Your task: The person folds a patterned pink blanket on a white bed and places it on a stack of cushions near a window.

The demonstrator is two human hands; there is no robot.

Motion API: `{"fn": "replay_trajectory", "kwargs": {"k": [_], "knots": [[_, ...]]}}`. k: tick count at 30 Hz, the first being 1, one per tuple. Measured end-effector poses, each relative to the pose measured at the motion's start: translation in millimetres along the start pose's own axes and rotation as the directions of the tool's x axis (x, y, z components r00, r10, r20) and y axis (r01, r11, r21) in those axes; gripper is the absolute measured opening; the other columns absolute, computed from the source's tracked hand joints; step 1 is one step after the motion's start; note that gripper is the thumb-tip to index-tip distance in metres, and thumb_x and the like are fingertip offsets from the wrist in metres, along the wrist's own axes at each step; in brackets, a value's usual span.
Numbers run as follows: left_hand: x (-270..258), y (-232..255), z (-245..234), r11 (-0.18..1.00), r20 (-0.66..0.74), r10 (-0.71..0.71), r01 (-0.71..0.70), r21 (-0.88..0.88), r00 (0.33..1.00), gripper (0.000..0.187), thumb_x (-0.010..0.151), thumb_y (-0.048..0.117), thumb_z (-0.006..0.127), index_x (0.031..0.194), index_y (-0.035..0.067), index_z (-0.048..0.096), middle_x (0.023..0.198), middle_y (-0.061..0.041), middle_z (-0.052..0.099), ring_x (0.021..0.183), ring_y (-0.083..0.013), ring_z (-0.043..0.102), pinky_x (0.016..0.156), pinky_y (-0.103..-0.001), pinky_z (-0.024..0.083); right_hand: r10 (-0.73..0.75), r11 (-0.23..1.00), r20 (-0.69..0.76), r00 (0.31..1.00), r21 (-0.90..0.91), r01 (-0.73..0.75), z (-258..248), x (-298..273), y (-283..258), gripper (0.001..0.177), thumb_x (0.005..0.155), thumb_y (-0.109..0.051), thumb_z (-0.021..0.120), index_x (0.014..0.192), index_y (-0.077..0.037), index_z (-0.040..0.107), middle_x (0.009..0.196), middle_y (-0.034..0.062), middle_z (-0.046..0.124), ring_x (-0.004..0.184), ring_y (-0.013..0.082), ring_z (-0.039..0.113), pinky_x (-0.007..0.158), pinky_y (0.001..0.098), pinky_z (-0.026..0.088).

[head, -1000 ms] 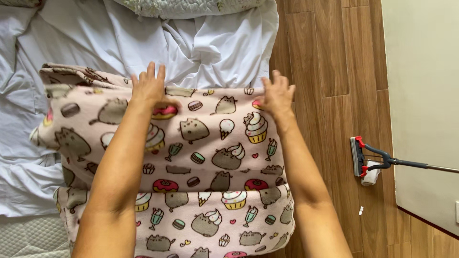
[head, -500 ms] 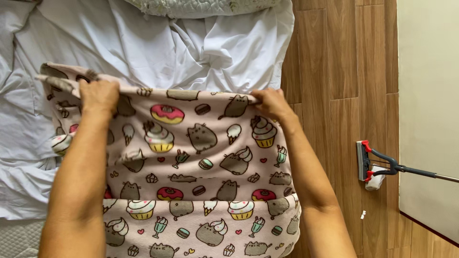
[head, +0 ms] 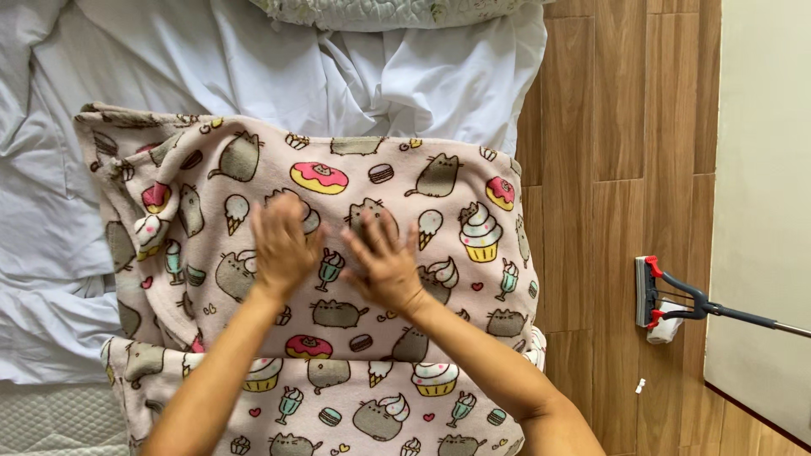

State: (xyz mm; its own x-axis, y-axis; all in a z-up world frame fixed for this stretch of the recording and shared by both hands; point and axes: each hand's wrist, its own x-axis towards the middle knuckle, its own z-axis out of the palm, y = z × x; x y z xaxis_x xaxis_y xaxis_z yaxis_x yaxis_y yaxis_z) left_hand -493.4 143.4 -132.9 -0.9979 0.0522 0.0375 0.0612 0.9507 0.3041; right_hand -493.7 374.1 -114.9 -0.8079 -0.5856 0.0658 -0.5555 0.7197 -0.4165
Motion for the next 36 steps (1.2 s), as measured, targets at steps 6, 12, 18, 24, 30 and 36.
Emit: {"fn": "replay_trajectory", "kwargs": {"k": [6,12,18,24,30,36], "knots": [[-31,-32,31,0.993,0.323,-0.065,0.029,0.114,0.944,0.097,0.090,0.083,0.021,0.164,0.022,0.003,0.171,-0.010,-0.005,0.157,-0.0308,-0.003,0.120,-0.069,-0.006,0.209,0.961,0.393,0.896,-0.252,-0.113,24,12,68,0.089,0.093,-0.084,0.028,0.165,-0.032,0.025,0.171,0.0094,0.010,0.159,0.0346,0.006,0.117,0.0714,-0.012],[-22,-67,35,0.941,0.337,-0.339,0.310,0.137,0.878,0.107,0.081,0.091,0.017,0.163,0.026,-0.005,0.171,-0.005,-0.015,0.157,-0.0299,-0.011,0.115,-0.071,-0.012,0.387,0.907,0.200,0.900,-0.261,-0.332,40,30,92,0.082,0.095,-0.080,0.026,0.164,-0.036,0.019,0.173,0.0045,0.008,0.158,0.0335,0.005,0.118,0.0719,-0.005],[-72,-112,4,0.794,0.294,-0.606,0.582,0.174,0.739,0.099,0.090,0.085,0.016,0.166,0.026,-0.005,0.174,-0.008,-0.009,0.161,-0.0313,-0.006,0.120,-0.073,-0.011,0.467,0.870,0.122,0.876,-0.243,-0.430,56,26,36,0.069,0.107,-0.060,0.029,0.167,-0.029,0.013,0.175,0.0062,0.002,0.161,0.0341,-0.001,0.118,0.0744,-0.004],[-113,-159,-20,0.612,0.096,-0.790,0.788,0.068,0.606,0.112,0.091,0.074,0.055,0.161,0.002,0.006,0.159,-0.034,0.024,0.147,-0.0447,0.024,0.112,-0.069,0.013,0.205,0.973,0.178,0.962,-0.148,-0.180,97,24,-109,0.069,0.104,-0.060,0.039,0.165,-0.032,0.023,0.174,0.0092,0.009,0.161,0.0340,0.004,0.118,0.0739,0.004],[-133,-253,11,0.524,0.241,-0.814,0.847,-0.085,0.528,0.062,0.085,0.045,0.079,0.123,0.000,0.059,0.114,-0.028,0.069,0.106,-0.0435,0.068,0.094,-0.050,0.053,0.171,0.978,0.334,0.927,-0.173,-0.119,127,47,-164,0.074,0.097,-0.070,0.038,0.162,-0.037,0.023,0.173,0.0069,0.009,0.158,0.0343,0.003,0.116,0.0758,0.002],[-116,-334,44,0.695,0.061,-0.682,0.672,-0.254,0.729,0.037,0.106,0.035,0.070,0.120,0.002,0.064,0.106,-0.028,0.072,0.099,-0.0489,0.067,0.084,-0.055,0.052,0.308,0.942,0.311,0.899,-0.229,-0.244,142,61,-174,0.077,0.096,-0.074,0.037,0.163,-0.038,0.022,0.173,0.0051,0.007,0.158,0.0337,0.002,0.115,0.0766,0.001]]}}
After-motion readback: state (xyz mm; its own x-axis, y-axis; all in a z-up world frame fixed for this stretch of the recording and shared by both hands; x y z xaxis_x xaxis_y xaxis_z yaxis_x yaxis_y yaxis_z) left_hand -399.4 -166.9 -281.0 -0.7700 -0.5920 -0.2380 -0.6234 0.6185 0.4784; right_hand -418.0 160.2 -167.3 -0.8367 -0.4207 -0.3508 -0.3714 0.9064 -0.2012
